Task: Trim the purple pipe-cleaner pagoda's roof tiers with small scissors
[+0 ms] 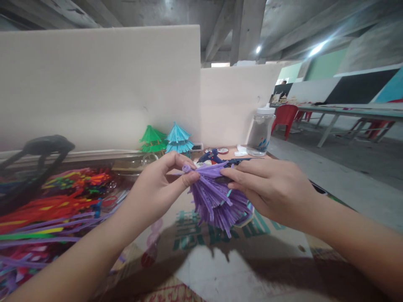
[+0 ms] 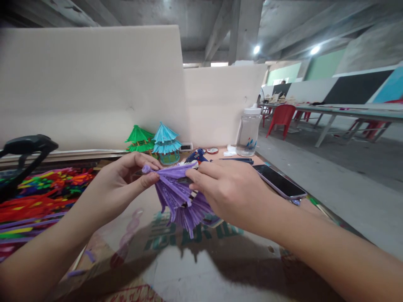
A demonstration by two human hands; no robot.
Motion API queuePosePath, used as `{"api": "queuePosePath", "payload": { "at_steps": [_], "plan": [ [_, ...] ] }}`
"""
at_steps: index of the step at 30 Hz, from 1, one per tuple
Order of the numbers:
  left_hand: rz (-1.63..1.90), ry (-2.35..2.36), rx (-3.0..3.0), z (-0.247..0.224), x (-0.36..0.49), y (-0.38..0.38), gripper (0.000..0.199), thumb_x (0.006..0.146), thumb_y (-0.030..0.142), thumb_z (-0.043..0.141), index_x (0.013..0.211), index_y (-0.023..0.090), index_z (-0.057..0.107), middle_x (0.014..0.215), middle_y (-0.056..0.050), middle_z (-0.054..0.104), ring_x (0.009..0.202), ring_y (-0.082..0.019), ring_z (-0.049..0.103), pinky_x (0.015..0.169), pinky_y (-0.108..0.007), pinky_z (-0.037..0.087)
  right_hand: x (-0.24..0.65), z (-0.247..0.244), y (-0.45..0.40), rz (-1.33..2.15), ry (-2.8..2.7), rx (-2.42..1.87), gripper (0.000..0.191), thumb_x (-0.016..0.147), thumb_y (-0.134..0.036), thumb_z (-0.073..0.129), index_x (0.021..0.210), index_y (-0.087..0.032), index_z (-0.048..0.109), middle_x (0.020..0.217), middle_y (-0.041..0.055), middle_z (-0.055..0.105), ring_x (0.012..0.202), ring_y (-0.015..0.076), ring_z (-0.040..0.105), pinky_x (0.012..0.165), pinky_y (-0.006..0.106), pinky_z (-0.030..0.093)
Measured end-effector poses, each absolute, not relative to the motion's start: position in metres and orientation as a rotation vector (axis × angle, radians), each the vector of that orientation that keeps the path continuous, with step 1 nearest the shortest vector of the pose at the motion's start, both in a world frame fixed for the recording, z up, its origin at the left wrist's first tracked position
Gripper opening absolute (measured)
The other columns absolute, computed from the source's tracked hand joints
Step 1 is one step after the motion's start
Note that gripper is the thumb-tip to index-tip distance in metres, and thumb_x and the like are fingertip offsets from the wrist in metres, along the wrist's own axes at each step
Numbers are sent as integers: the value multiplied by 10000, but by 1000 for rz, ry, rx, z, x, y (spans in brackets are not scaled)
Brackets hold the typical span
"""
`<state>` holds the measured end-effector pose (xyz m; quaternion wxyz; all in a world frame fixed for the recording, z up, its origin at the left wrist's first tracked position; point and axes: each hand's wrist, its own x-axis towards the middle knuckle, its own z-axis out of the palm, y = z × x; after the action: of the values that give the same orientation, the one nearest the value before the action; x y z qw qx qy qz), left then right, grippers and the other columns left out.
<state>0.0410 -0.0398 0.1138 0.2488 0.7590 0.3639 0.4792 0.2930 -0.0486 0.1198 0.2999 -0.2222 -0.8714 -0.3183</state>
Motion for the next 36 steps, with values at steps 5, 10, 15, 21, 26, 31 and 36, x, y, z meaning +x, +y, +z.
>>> {"api": "queuePosePath", "payload": {
  "at_steps": [5, 10, 15, 21, 26, 31, 36],
  "plan": [
    [1294, 987, 2063, 114, 40, -41, 179, 896, 359, 678, 833, 205, 611, 918, -27, 662, 900, -174, 647, 755, -284, 560, 294, 120, -50, -852, -2322, -589, 240, 1010, -207, 475, 1095, -135, 687, 870, 55, 735, 727, 154, 643, 625, 302, 446],
    [1292, 979, 2051, 113, 40, -40, 176, 898, 357, 676, 835, 208, 607, 923, -20, 655, 891, -166, 649, 751, -277, 560, 294, 121, -48, -826, -2331, -616, 238, 1002, -224, 491, 1086, -132, 694, 841, 59, 720, 724, 167, 640, 595, 306, 426],
    [1284, 979, 2058, 112, 39, -39, 176, 902, 360, 675, 840, 212, 603, 930, -16, 652, 897, -162, 648, 755, -273, 558, 296, 123, -49, -807, -2342, -639, 241, 1000, -217, 490, 1094, -132, 694, 836, 66, 708, 739, 164, 634, 601, 293, 420],
    [1287, 985, 2055, 113, 41, -40, 182, 897, 362, 677, 838, 204, 610, 930, -32, 662, 896, -178, 655, 742, -286, 566, 294, 122, -51, -854, -2316, -627, 236, 1002, -221, 493, 1071, -147, 706, 840, 47, 725, 733, 155, 641, 603, 301, 435],
    [1294, 976, 2063, 114, 41, -42, 179, 890, 356, 681, 832, 202, 609, 923, -36, 663, 895, -184, 653, 739, -290, 570, 292, 122, -50, -842, -2317, -596, 227, 993, -211, 509, 1080, -136, 706, 865, 51, 737, 749, 162, 656, 619, 307, 456],
    [1300, 973, 2061, 114, 41, -42, 179, 892, 357, 678, 827, 203, 611, 911, -36, 663, 890, -186, 654, 735, -294, 568, 292, 122, -50, -849, -2310, -561, 218, 984, -187, 521, 1088, -127, 703, 841, 49, 731, 737, 157, 646, 617, 300, 447],
    [1297, 972, 2064, 115, 42, -41, 182, 889, 365, 683, 831, 205, 617, 917, -33, 667, 889, -181, 655, 725, -283, 565, 293, 123, -50, -877, -2318, -559, 230, 997, -188, 495, 1094, -139, 698, 834, 45, 730, 726, 150, 636, 605, 292, 424]
  ]
}}
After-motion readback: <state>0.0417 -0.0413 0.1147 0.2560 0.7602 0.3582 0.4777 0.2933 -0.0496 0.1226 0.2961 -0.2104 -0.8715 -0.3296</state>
